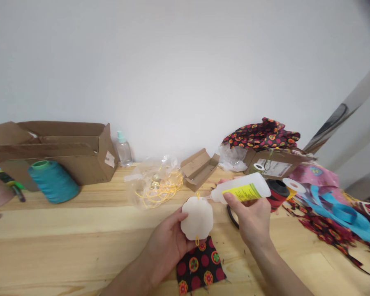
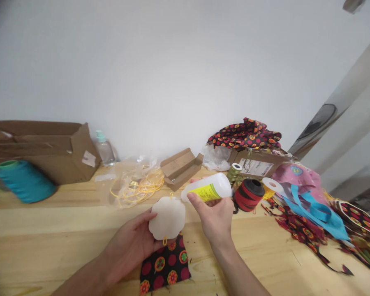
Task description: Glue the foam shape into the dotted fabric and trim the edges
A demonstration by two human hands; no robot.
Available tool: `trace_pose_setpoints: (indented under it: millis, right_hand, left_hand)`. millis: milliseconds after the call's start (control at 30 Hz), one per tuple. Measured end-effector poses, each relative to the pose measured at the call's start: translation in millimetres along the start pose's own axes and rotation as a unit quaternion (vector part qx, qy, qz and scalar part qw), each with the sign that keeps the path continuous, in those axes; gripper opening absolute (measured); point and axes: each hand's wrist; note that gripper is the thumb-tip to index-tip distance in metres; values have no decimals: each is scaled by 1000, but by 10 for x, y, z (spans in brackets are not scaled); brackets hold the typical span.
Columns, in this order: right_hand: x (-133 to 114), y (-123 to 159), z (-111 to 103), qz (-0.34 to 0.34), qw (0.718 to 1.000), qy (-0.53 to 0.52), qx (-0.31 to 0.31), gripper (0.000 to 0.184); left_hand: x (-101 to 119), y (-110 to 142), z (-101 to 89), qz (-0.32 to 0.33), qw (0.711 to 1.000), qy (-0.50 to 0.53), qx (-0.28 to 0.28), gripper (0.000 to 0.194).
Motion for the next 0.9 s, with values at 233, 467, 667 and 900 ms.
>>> trace_pose_setpoints:
  millis: [233,467,667,900]
  right_hand:
    - [-6,-7,-8,-5,1000,1,0,35]
    - [5,-1,-4,-17,1000,-5,-4,34]
    - [-3,3,-17,-22,1000,-5,-12,29]
    - [1,-14,-38,-4,1000,-11,-3,31]
  left_hand:
    - [-5,-4,-18,-4,1000,3,5,42]
    - [-16,-28,-34,0,1000,3,-9,43]
    - [2,-25,-22,4,1000,1,-9,45]
    - [-3,-11,-41,-3,1000,1,5,45]
Point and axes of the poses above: each hand's wrist, its own y-axis away from the middle knuckle, its own z-axis out of the palm, x = y × z, and after that the axes turned 6 degrees about -y, right-handed
